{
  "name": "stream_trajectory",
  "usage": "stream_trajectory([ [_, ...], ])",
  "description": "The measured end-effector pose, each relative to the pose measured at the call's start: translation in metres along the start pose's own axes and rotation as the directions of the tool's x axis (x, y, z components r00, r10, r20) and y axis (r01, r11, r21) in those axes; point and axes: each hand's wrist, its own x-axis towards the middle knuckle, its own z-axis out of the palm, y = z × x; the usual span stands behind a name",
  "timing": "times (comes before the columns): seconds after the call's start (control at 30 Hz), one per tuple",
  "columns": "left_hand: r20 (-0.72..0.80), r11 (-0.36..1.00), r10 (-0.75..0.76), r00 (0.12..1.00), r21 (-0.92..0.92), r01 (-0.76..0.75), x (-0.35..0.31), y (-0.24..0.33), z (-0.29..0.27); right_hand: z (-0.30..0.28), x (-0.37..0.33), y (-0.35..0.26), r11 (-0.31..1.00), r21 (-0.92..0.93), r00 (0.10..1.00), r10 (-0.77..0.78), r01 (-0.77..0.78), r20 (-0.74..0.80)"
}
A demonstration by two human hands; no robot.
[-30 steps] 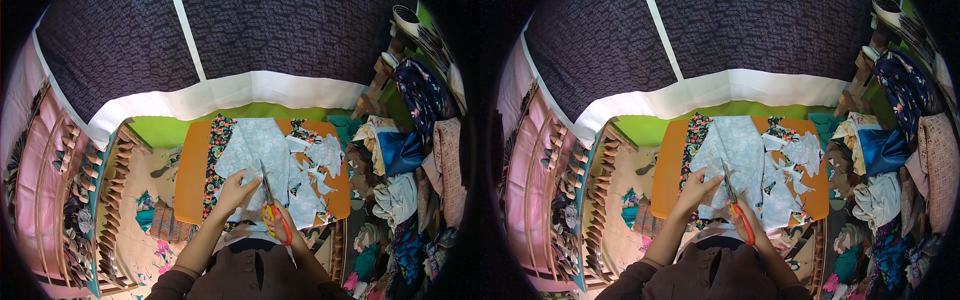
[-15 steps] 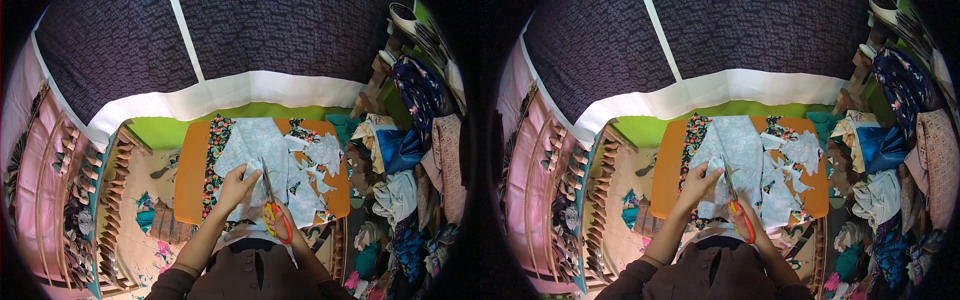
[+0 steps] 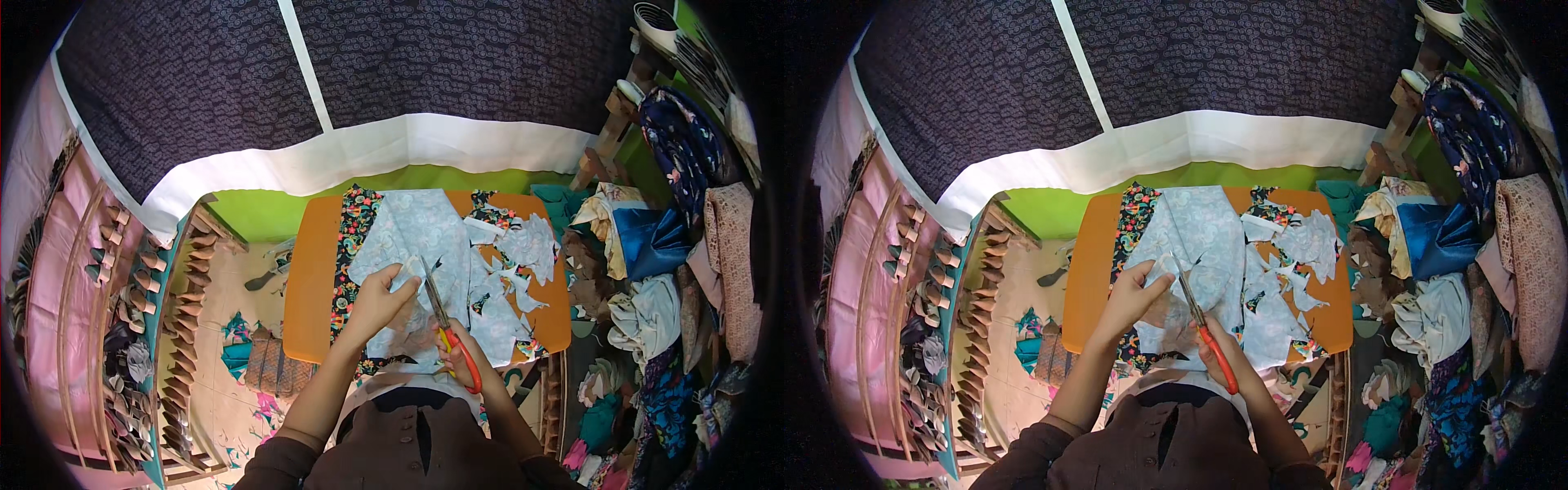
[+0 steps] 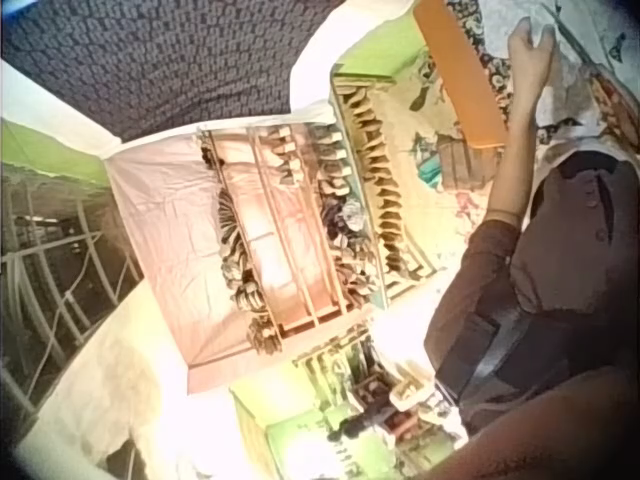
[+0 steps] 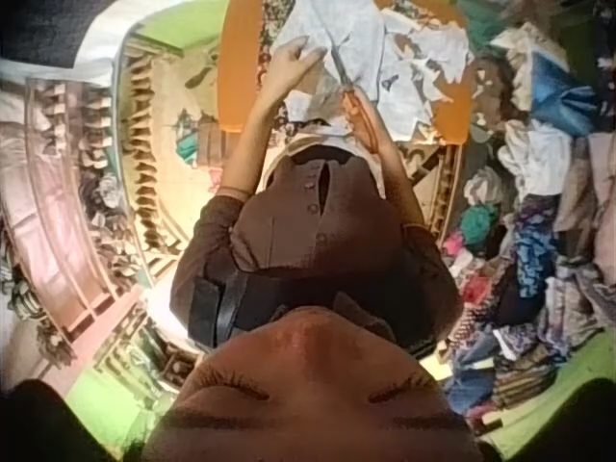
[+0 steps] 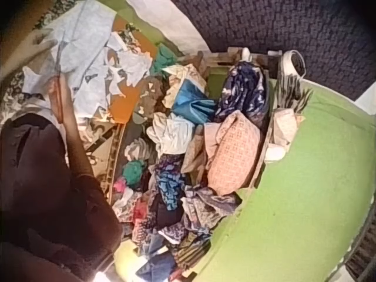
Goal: Cutting out shapes from a light blue floral fabric using a pair of red and yellow scissors.
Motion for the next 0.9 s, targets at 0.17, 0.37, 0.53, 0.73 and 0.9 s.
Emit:
stream_trajectory([
  [0.17,-0.021,0.99,-0.007,1.0,-0.14,0.004,-0.003,-0.004,0.006,0.005,-0.002,-0.011,0.995,0.094,0.999,0.031,-0.029,-0.012],
  [0.37,-0.05,0.998,0.0,0.999,-0.063,-0.003,-0.001,-0.002,0.008,0.0,-0.002,-0.007,0.997,0.025,0.997,0.07,-0.07,-0.016],
  [0.53,-0.047,0.998,0.046,0.998,0.039,-0.044,0.002,-0.004,0.003,0.001,-0.001,-0.001,1.0,0.028,1.0,0.001,-0.001,-0.001],
  [0.73,-0.015,0.998,0.045,0.999,0.045,-0.044,-0.002,0.009,-0.001,0.0,0.004,0.001,1.0,-0.019,1.0,-0.017,0.017,-0.001],
  [0.9,-0.003,0.997,0.001,1.0,0.079,-0.001,0.001,0.007,-0.008,0.002,0.004,-0.014,0.999,0.019,0.999,0.047,-0.047,0.019],
])
